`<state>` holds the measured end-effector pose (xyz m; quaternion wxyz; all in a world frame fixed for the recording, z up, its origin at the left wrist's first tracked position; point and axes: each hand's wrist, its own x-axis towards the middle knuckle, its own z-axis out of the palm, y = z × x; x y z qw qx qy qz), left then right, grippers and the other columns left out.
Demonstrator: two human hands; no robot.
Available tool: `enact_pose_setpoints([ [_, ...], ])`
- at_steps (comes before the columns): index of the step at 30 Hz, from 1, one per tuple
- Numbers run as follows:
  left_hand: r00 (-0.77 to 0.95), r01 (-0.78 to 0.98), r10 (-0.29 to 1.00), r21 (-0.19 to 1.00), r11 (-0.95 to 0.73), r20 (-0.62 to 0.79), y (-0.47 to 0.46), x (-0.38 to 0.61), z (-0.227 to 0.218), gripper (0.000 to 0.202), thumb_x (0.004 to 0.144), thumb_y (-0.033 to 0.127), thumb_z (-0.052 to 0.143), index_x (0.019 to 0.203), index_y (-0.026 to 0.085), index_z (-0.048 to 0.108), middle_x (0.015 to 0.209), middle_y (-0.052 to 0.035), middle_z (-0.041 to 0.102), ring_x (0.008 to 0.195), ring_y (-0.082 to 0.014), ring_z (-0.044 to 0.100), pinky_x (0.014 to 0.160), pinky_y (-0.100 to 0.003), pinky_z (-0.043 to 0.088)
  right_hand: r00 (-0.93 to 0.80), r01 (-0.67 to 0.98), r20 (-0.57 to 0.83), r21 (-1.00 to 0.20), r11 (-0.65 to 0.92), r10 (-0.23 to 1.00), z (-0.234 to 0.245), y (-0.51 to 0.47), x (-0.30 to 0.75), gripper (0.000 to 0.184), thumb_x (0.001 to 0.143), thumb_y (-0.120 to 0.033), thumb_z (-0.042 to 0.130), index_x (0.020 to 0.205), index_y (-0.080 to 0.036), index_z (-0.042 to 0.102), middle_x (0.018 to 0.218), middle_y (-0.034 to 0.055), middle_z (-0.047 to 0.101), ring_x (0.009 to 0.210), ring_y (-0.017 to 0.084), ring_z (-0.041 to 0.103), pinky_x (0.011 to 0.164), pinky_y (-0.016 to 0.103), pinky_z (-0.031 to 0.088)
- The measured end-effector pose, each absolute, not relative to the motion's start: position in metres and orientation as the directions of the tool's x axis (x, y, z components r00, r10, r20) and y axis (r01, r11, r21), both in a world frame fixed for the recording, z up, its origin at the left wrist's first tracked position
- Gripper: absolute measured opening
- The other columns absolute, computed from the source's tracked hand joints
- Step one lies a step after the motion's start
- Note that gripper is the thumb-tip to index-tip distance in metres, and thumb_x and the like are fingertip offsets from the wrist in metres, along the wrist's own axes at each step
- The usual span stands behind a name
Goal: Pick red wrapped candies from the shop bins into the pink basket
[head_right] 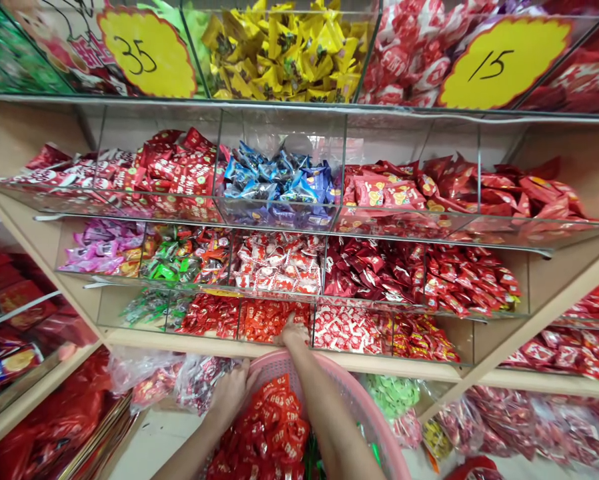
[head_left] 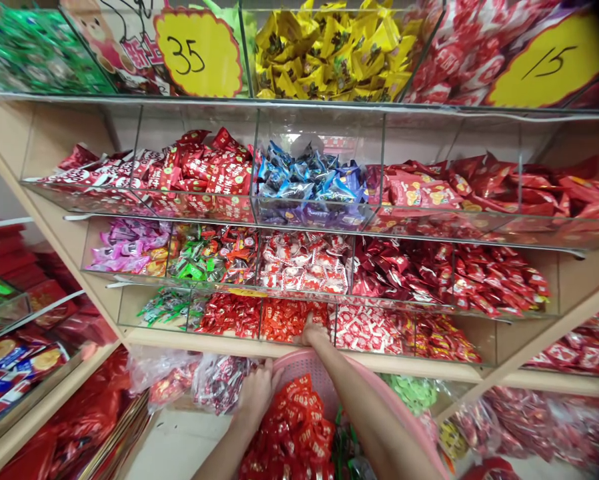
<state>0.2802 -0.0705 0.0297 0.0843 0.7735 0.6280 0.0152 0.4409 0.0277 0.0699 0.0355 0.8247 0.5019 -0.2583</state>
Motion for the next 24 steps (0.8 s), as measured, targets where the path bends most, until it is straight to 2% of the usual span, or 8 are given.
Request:
enact_pose_setpoints([
  [3, 0.206, 0.971, 0.976, 0.143, -0.193, -0.077, -0.070, 0.281, 0.029, 0.049, 0.090, 0.045, 0.019, 0.115, 0.015, 0.048, 0.095, -0.0151, 0.065, 0.084, -0.0228, 0.065, 0.071, -0.032, 0.049, 0.339, 0.859, -0.416, -0.228, -0.458, 0.844, 0.070, 0.025, 0.445, 0.113, 0.049, -0.053, 0.074, 0.141, -0.018, 0.017, 0.134, 0.0251, 0.038, 0.122, 0.038, 0.039, 0.085, 0.053, 0.041],
  [10, 0.217, 0.970, 0.976, 0.118, -0.211, -0.038, -0.069, 0.282, 0.023, 0.049, 0.090, 0.045, 0.018, 0.112, 0.015, 0.049, 0.091, -0.0136, 0.067, 0.081, -0.0240, 0.065, 0.066, -0.033, 0.049, 0.273, 0.839, -0.401, -0.345, -0.420, 0.875, 0.061, 0.024, 0.452, 0.117, 0.053, -0.042, 0.074, 0.142, -0.013, 0.005, 0.128, 0.0206, 0.049, 0.119, 0.031, 0.046, 0.095, 0.044, 0.037],
  [15, 0.225, 0.969, 0.974, 0.104, -0.224, -0.002, -0.067, 0.281, 0.019, 0.049, 0.090, 0.046, 0.018, 0.111, 0.016, 0.051, 0.087, -0.0134, 0.067, 0.078, -0.0246, 0.066, 0.064, -0.033, 0.049, 0.247, 0.814, -0.344, -0.433, -0.387, 0.906, 0.068, 0.015, 0.450, 0.101, 0.064, -0.029, 0.068, 0.142, -0.011, 0.006, 0.122, 0.0191, 0.054, 0.114, 0.028, 0.051, 0.091, 0.038, 0.040],
  [19, 0.219, 0.973, 0.976, 0.079, -0.218, 0.000, -0.068, 0.282, 0.019, 0.051, 0.090, 0.046, 0.018, 0.115, 0.014, 0.049, 0.086, -0.0146, 0.067, 0.079, -0.0250, 0.066, 0.064, -0.033, 0.049, 0.260, 0.781, -0.286, -0.499, -0.375, 0.922, 0.069, 0.010, 0.451, 0.090, 0.068, -0.028, 0.063, 0.141, -0.013, 0.012, 0.118, 0.0175, 0.057, 0.112, 0.028, 0.053, 0.090, 0.036, 0.040],
  [24, 0.217, 0.973, 0.976, 0.082, -0.216, -0.001, -0.068, 0.283, 0.019, 0.051, 0.090, 0.046, 0.018, 0.115, 0.014, 0.050, 0.084, -0.0141, 0.067, 0.078, -0.0246, 0.066, 0.064, -0.033, 0.049, 0.256, 0.677, -0.293, -0.626, -0.387, 0.921, 0.056, 0.021, 0.454, 0.098, 0.062, -0.037, 0.068, 0.139, -0.009, 0.015, 0.119, 0.0188, 0.055, 0.110, 0.027, 0.054, 0.088, 0.033, 0.041],
])
